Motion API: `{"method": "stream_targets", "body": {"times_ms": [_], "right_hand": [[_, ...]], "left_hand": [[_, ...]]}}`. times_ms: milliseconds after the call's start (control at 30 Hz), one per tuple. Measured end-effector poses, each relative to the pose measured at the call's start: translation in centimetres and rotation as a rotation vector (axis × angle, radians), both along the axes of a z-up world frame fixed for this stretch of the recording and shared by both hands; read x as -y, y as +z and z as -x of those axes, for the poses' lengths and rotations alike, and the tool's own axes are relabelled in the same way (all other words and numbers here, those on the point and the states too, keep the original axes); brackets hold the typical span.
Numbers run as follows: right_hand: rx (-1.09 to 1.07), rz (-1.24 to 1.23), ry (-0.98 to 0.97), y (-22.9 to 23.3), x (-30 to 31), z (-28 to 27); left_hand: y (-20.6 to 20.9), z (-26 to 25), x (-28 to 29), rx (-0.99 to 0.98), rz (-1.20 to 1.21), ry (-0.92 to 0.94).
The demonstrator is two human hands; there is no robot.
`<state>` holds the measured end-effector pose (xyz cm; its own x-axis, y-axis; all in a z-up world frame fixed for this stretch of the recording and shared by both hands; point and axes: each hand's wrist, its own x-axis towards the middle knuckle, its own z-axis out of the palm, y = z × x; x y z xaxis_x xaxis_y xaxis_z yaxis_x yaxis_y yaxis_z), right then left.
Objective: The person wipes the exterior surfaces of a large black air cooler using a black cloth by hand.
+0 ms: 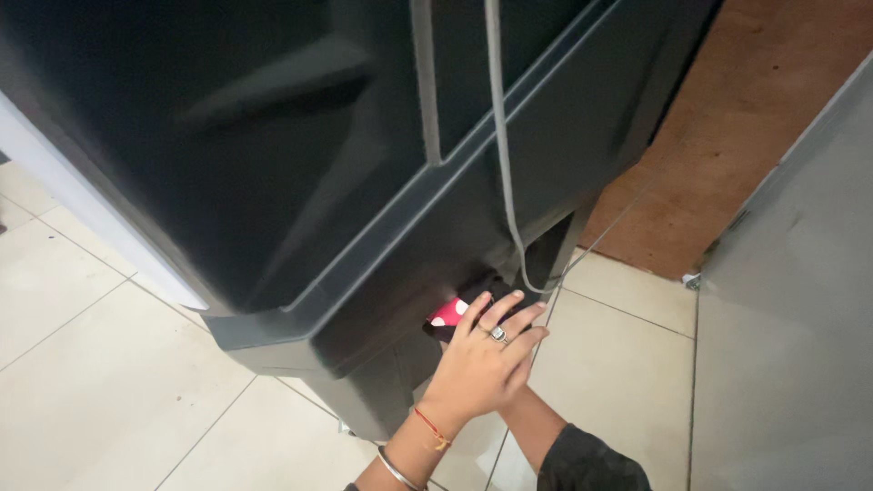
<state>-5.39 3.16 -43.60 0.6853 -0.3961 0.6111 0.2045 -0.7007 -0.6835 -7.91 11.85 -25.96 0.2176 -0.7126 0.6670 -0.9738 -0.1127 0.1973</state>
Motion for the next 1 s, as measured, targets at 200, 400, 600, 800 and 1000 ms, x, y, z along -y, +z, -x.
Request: {"method": "stream_targets", "body": {"times_ms": [200, 400, 600, 800, 1000], "right_hand": [[-0.11, 0.076, -0.007, -1.1, -1.2, 1.3], [-0.226, 0.118, 0.004, 0.7, -3.6, 2.8], [-0.089, 0.0, 0.168, 0.8, -6.2, 3.0], [-0.053, -0.004, 0.206, -0.8, -5.1, 2.2], [0.075, -0.053, 0.292, 0.5, -2.1, -0.4]], "left_hand": [[-2.0, -0.6, 0.3, -0.189, -0.154, 0.042], [-0.9, 1.1, 0.2, -0.226, -0.062, -0.047], [2.2, 2.8, -0.6, -0.262, -0.047, -0.14], [-0.9, 0.2, 0.1, -0.218, -0.183, 0.038], [-3.0, -1.7, -0.3, -0.048, -0.018, 0.124]]}}
